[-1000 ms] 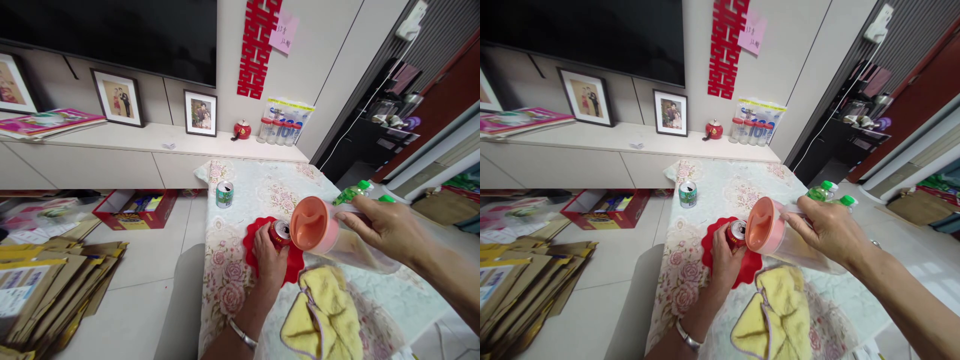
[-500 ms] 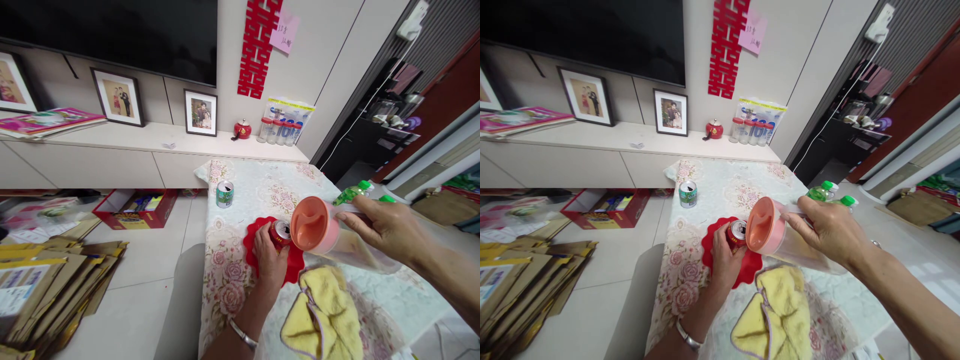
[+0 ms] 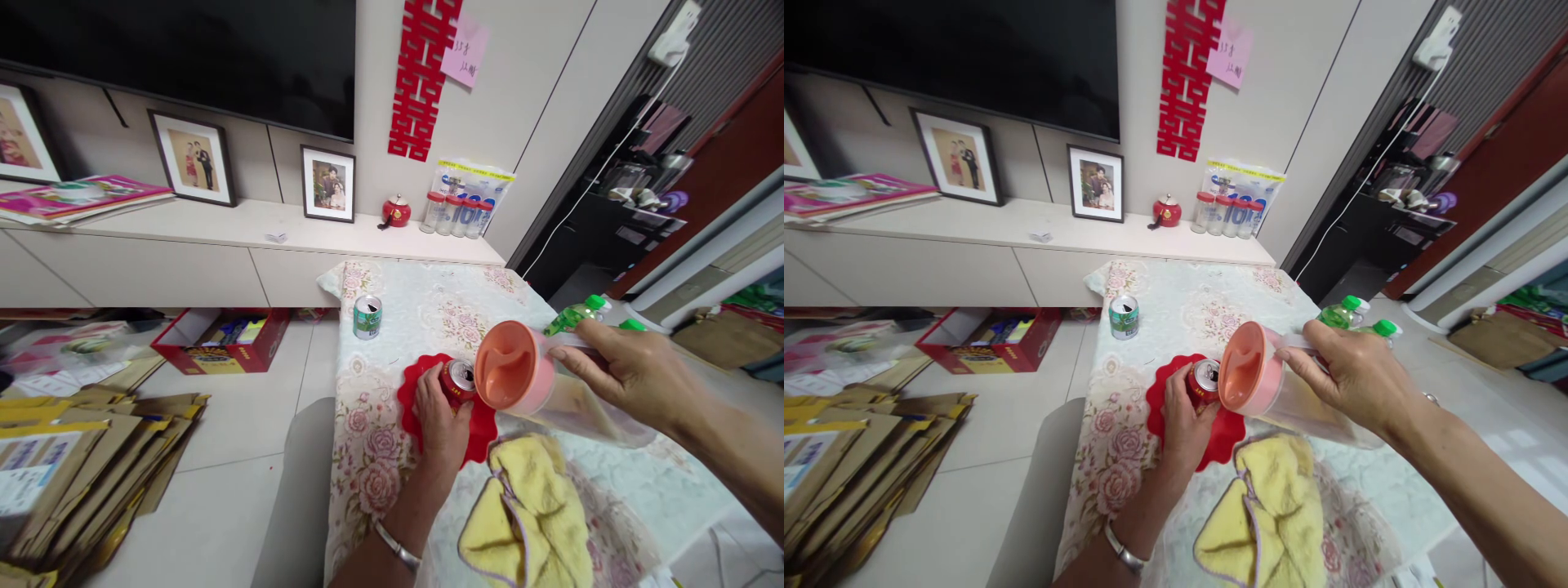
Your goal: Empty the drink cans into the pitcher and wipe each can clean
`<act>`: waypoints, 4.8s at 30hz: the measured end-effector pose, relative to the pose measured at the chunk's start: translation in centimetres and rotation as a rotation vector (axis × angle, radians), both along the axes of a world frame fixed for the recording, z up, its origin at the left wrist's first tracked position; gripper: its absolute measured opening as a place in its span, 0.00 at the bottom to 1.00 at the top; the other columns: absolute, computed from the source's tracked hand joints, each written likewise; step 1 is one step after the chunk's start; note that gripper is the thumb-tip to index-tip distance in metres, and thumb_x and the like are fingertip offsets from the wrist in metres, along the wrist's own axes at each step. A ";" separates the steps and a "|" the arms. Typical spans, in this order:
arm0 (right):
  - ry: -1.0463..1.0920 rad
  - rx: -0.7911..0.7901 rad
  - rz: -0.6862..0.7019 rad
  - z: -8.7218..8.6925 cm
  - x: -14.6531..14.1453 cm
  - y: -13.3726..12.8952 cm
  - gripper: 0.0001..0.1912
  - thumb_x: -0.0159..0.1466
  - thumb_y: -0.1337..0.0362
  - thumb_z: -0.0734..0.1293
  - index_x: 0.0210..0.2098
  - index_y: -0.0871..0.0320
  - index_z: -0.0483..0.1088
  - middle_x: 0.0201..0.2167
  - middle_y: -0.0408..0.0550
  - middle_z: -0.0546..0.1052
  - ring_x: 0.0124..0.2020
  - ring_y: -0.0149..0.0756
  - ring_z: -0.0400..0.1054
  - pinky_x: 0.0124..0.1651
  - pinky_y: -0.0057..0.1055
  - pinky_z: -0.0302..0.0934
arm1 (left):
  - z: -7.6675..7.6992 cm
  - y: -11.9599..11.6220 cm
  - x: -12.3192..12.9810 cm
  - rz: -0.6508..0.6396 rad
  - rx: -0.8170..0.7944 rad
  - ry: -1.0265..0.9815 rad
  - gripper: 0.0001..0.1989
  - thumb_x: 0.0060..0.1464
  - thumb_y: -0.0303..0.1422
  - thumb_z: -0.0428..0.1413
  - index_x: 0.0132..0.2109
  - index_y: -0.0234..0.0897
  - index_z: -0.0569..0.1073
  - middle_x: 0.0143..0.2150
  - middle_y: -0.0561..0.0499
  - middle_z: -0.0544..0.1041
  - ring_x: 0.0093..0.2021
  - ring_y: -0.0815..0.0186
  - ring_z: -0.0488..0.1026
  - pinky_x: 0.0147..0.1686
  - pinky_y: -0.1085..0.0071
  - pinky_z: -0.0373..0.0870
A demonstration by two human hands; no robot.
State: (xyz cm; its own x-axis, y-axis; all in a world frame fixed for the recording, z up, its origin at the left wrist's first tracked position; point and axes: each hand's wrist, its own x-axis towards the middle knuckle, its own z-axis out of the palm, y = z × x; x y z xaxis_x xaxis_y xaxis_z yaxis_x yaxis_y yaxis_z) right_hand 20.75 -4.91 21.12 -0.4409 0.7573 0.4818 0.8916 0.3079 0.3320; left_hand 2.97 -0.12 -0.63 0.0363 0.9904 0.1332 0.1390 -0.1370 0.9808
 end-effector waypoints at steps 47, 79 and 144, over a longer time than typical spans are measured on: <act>-0.009 -0.011 -0.003 0.0 0.1 0.1 0.26 0.80 0.47 0.56 0.28 0.51 0.55 0.17 0.33 0.56 0.14 0.27 0.56 0.20 0.27 0.50 | 0.0 0.1 0.0 -0.011 -0.004 0.000 0.35 0.49 0.21 0.65 0.62 0.44 0.68 0.63 0.41 0.74 0.67 0.46 0.70 0.66 0.44 0.66; -0.046 0.007 0.000 0.2 -0.1 0.2 0.25 0.80 0.48 0.55 0.28 0.51 0.54 0.16 0.33 0.55 0.13 0.27 0.56 0.21 0.29 0.49 | -0.6 0.1 0.2 0.003 0.027 -0.027 0.36 0.48 0.21 0.65 0.62 0.44 0.67 0.62 0.41 0.74 0.66 0.45 0.70 0.66 0.43 0.67; -0.025 -0.002 0.014 0.2 -0.2 0.0 0.25 0.80 0.48 0.56 0.28 0.51 0.54 0.16 0.33 0.56 0.13 0.27 0.55 0.20 0.28 0.49 | -0.2 0.1 0.0 -0.007 0.029 -0.021 0.35 0.48 0.21 0.65 0.63 0.42 0.68 0.62 0.40 0.74 0.65 0.46 0.71 0.66 0.45 0.67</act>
